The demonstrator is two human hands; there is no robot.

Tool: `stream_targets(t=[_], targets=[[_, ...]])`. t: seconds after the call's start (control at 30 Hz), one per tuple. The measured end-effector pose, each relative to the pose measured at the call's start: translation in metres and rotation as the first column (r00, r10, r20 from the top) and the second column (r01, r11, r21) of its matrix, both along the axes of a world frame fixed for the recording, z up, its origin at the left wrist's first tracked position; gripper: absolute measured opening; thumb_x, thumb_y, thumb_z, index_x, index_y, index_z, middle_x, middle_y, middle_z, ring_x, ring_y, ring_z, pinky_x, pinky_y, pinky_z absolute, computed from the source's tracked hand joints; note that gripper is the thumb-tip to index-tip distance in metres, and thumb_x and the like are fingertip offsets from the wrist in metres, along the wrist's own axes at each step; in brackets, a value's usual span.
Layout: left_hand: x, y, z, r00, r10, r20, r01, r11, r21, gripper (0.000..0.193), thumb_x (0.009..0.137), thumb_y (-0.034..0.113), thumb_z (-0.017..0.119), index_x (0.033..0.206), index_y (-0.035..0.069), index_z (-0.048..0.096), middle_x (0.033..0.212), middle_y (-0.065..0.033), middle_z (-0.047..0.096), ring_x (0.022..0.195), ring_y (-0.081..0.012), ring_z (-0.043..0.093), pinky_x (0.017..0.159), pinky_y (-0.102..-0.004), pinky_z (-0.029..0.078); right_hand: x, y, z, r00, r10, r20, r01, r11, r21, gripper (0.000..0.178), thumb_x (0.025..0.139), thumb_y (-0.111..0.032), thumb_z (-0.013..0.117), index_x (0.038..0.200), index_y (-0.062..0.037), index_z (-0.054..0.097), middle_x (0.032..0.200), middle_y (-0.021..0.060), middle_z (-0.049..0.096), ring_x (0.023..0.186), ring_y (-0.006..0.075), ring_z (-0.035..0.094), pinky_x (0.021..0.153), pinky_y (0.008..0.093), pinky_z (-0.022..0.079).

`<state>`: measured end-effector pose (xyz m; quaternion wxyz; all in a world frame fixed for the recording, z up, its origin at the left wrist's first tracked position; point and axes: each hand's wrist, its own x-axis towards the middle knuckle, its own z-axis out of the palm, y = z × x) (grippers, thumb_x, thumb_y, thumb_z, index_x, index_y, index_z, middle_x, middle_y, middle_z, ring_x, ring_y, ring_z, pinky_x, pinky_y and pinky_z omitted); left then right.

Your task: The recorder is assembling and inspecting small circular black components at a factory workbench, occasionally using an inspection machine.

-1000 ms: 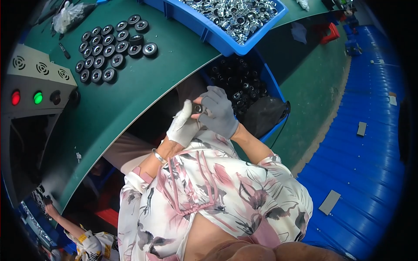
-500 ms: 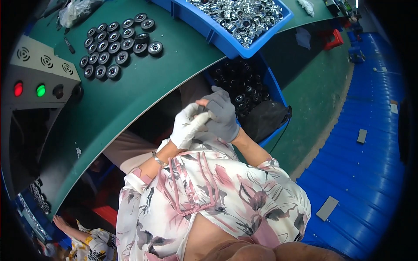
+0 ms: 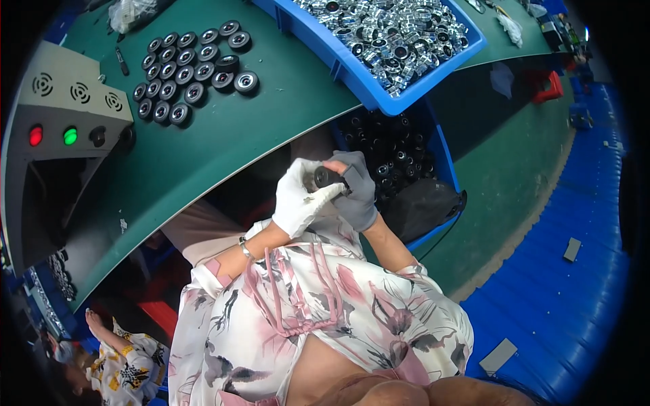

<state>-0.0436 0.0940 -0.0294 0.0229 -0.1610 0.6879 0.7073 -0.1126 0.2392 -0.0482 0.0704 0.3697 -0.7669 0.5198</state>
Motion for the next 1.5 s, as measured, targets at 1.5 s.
stream_targets(t=[1.5], targets=[[0.068, -0.027, 0.003, 0.979, 0.177, -0.103, -0.062, 0.734, 0.676, 0.046, 0.106, 0.031, 0.051, 0.140, -0.001, 0.049, 0.115, -0.0102, 0.064, 0.094, -0.0178, 0.066, 0.081, -0.0299, 0.053, 0.050, -0.034, 0.049, 0.800, 0.124, 0.587, -0.100, 0.992, -0.072, 0.020, 0.093, -0.003, 0.066, 0.112, 0.0017, 0.064, 0.101, 0.0020, 0.063, 0.089, 0.0051, 0.059, 0.074, 0.0213, 0.049]])
